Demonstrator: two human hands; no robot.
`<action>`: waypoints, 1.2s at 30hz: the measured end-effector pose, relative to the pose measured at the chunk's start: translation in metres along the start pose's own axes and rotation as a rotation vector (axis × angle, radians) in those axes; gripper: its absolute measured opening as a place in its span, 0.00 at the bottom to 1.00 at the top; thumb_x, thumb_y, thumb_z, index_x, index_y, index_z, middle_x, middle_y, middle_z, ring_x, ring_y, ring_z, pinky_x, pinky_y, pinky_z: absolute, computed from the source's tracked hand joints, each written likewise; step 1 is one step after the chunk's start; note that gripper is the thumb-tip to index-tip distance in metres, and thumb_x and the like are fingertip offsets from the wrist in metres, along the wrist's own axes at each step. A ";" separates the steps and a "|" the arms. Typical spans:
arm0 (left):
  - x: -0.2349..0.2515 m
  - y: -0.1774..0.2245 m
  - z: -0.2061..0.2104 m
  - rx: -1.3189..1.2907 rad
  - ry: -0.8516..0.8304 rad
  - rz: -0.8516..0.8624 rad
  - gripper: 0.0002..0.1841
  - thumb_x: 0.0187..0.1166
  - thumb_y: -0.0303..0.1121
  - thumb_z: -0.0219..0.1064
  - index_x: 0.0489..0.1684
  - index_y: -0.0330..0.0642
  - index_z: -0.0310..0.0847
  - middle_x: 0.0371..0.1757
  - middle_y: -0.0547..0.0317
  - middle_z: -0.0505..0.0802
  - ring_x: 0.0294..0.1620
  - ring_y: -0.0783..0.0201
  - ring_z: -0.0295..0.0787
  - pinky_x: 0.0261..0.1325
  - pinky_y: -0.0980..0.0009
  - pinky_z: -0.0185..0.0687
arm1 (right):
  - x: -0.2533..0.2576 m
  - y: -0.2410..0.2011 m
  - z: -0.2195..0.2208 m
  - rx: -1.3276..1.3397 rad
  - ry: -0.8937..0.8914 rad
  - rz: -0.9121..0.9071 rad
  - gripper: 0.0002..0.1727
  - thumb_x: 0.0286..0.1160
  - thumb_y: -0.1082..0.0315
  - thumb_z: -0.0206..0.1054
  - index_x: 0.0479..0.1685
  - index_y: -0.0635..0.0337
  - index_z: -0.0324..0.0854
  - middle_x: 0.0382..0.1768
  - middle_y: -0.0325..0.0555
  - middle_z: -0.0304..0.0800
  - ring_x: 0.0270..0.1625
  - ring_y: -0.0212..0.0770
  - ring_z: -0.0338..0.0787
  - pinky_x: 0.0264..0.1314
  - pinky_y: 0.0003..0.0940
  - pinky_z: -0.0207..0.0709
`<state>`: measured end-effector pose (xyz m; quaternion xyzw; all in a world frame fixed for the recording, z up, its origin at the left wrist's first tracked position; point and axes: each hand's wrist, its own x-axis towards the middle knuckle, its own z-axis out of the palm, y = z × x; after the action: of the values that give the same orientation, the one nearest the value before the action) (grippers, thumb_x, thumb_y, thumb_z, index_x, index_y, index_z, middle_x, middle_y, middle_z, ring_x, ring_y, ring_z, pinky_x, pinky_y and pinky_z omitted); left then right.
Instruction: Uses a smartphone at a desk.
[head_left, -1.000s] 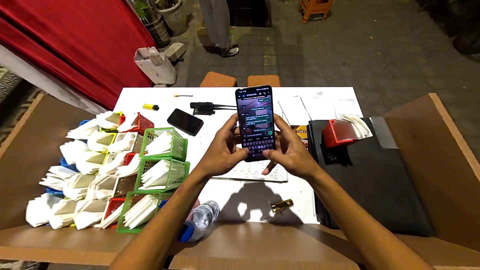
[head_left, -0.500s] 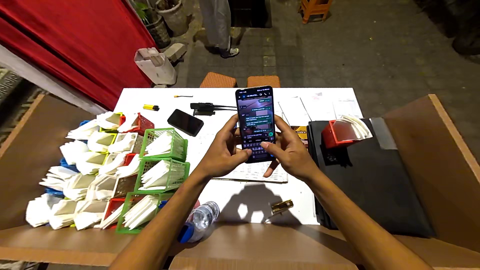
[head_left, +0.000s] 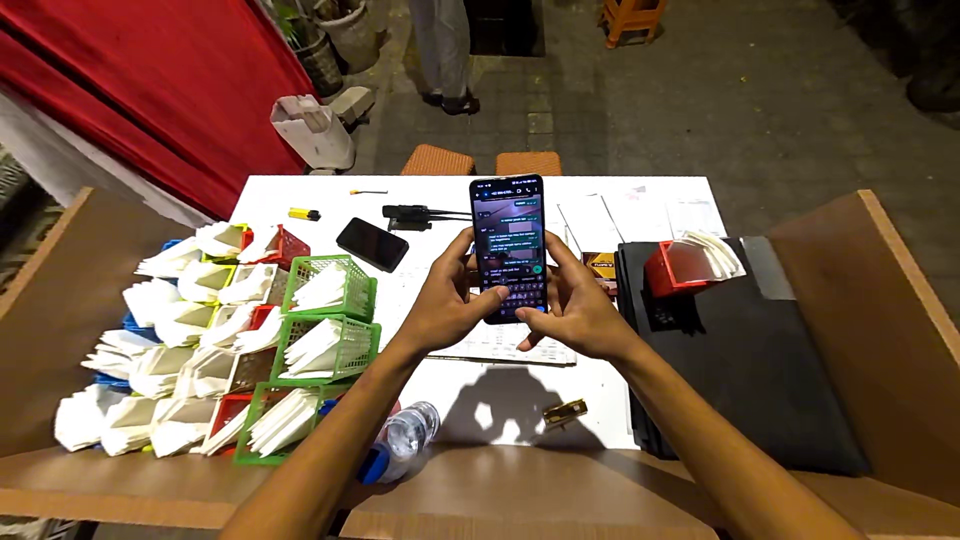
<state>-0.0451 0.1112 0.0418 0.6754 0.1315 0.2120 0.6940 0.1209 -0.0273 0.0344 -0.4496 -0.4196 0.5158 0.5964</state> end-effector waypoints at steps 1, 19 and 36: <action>0.000 0.000 0.000 0.000 -0.005 0.001 0.40 0.69 0.16 0.67 0.86 0.52 0.59 0.61 0.51 0.91 0.49 0.58 0.94 0.45 0.65 0.94 | 0.000 0.000 -0.001 -0.002 -0.004 -0.002 0.54 0.64 0.88 0.68 0.91 0.37 0.49 0.67 0.55 0.83 0.50 0.56 0.96 0.30 0.47 0.95; 0.000 -0.002 -0.006 -0.059 -0.100 0.016 0.45 0.64 0.20 0.68 0.89 0.54 0.55 0.65 0.51 0.88 0.53 0.58 0.93 0.48 0.63 0.94 | 0.000 -0.003 -0.004 0.039 -0.011 0.000 0.43 0.77 0.83 0.58 0.91 0.36 0.51 0.67 0.55 0.84 0.51 0.55 0.96 0.27 0.48 0.94; 0.001 -0.003 -0.007 -0.083 -0.173 0.039 0.45 0.63 0.18 0.67 0.88 0.52 0.55 0.68 0.50 0.86 0.57 0.56 0.92 0.49 0.63 0.93 | 0.000 -0.006 -0.002 0.072 0.099 0.035 0.23 0.93 0.64 0.49 0.84 0.40 0.63 0.57 0.55 0.90 0.40 0.51 0.97 0.18 0.44 0.90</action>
<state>-0.0472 0.1182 0.0387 0.6644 0.0487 0.1716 0.7258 0.1238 -0.0280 0.0395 -0.4602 -0.3627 0.5181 0.6231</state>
